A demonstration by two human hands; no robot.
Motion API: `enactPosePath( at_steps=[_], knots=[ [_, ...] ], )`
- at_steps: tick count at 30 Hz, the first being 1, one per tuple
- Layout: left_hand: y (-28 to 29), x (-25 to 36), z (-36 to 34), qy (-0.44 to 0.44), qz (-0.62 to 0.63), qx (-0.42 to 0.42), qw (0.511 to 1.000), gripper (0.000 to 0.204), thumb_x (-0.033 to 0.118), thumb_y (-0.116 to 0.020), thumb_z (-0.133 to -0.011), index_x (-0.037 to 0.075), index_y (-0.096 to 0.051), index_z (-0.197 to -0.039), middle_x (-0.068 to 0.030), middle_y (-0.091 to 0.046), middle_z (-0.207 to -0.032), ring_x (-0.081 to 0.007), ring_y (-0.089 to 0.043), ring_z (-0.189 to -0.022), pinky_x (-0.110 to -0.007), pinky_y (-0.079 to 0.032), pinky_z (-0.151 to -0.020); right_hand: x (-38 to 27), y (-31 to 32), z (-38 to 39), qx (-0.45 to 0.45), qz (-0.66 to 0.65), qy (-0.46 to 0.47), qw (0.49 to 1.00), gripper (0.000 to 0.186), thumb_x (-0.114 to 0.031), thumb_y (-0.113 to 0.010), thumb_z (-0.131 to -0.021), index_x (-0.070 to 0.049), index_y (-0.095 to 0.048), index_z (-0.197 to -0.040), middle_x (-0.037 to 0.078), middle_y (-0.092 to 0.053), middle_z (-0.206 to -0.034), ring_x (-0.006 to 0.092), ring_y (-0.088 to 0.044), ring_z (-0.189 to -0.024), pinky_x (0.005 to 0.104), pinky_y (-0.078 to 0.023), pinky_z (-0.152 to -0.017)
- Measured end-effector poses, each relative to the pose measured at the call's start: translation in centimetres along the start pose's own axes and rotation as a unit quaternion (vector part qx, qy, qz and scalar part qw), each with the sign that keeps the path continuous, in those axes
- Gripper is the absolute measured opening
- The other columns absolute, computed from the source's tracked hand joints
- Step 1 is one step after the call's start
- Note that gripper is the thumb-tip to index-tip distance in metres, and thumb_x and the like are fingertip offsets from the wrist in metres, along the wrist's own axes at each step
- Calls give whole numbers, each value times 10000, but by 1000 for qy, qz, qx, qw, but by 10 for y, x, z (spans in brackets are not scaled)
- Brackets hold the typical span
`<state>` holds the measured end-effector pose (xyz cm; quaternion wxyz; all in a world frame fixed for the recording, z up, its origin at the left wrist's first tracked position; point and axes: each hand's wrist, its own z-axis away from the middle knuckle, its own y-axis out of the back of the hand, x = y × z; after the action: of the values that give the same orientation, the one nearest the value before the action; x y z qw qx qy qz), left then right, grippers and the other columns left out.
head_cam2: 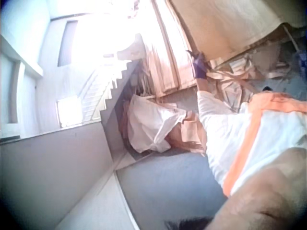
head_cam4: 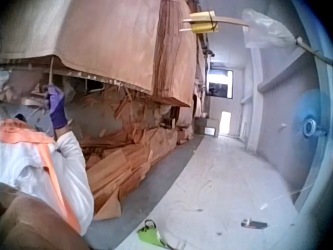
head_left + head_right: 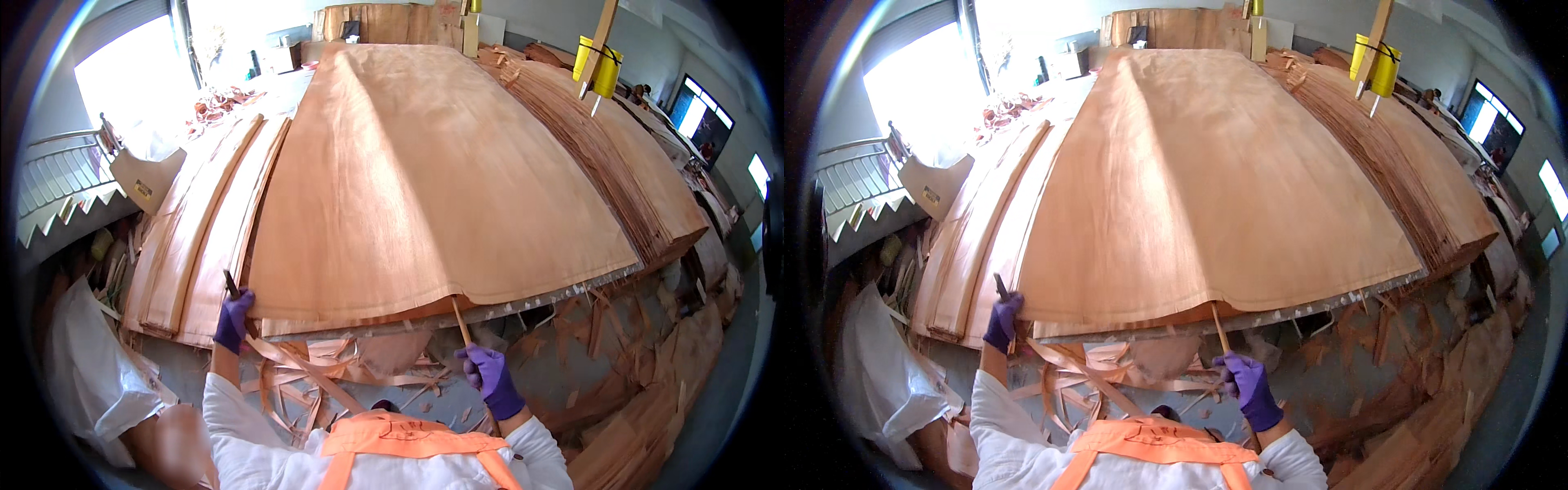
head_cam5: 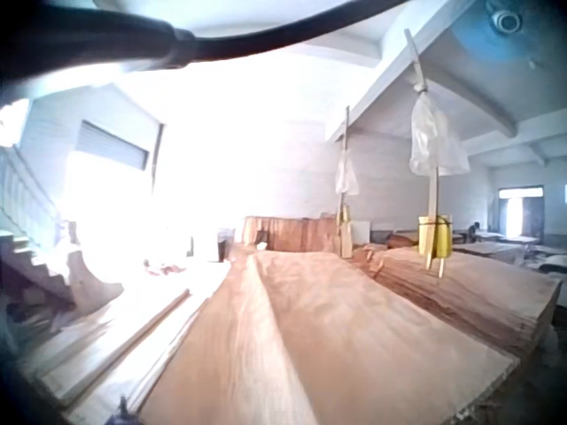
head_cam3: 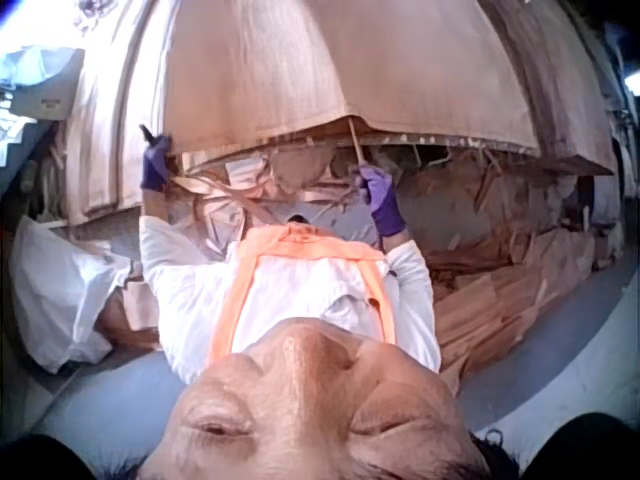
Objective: The person applies adhesive strips to a large sheet of wood veneer and then folds and positions the veneer sheets on a workbench.
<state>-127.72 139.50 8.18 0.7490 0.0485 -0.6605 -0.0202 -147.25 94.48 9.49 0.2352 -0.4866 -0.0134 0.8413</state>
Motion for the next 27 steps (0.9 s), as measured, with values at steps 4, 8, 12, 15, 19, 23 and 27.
enactPosePath(
  at_steps=[4, 8, 12, 15, 19, 23, 27],
  knots=[
    [-38, -24, 3, 69, 41, 8, 997, 127, 194, -601, -806, 69, -579, -817, 16, -521, -680, -119, -533, -591, -277, -450, -500, -37, 23, -25, -20, -30, 6, 999, 278, -293, -560, -889, -29, -644, -863, -51, -473, -571, 19, -365, -406, 160, -272, -375],
    [-97, -15, 12, 62, 20, 18, 998, 106, 171, -600, -800, 68, -580, -786, 12, -525, -680, -121, -534, -594, -280, -465, -540, -71, 82, -47, -35, -45, -3, 998, 291, -302, -548, -896, -24, -628, -868, -53, -452, -564, 20, -358, -403, 165, -259, -369],
    [-180, -10, 25, 71, 55, 18, 996, 107, 164, -595, -802, 60, -572, -810, 3, -535, -690, -130, -539, -596, -304, -496, -550, -116, 158, -69, -74, -59, -6, 995, 316, -309, -507, -917, -8, -599, -922, -63, -411, -554, 25, -327, -390, 176, -237, -363],
    [-260, 7, 36, 103, 89, 38, 990, 136, 171, -593, -804, 63, -562, -880, -19, -552, -769, -162, -563, -662, -344, -516, -574, -160, 221, -88, -125, -99, -40, 986, 317, -307, -477, -927, -7, -570, -965, -66, -395, -553, 28, -310, -381, 184, -233, -362],
    [-351, 14, 39, 125, 74, 38, 989, 207, 196, -600, -812, 74, -554, -973, -28, -544, -838, -190, -570, -755, -372, -535, -605, -209, 301, -118, -187, -131, -60, 972, 290, -292, -442, -935, -27, -545, -990, -80, -372, -549, 23, -284, -374, 197, -229, -363],
    [-447, 21, 35, 116, 76, 24, 990, 221, 204, -593, -822, 66, -541, -985, -28, -533, -847, -185, -567, -757, -370, -540, -612, -245, 382, -154, -240, -196, -87, 947, 287, -293, -449, -930, -35, -552, -999, -92, -350, -545, 20, -259, -375, 184, -221, -368],
    [-544, 34, 31, 98, 79, 6, 992, 206, 189, -602, -820, 54, -548, -966, -50, -543, -858, -183, -571, -730, -352, -538, -563, -293, 456, -173, -202, -202, -69, 956, 306, -305, -452, -934, -22, -553, -996, -93, -312, -534, 12, -235, -379, 179, -208, -355]
  ],
)
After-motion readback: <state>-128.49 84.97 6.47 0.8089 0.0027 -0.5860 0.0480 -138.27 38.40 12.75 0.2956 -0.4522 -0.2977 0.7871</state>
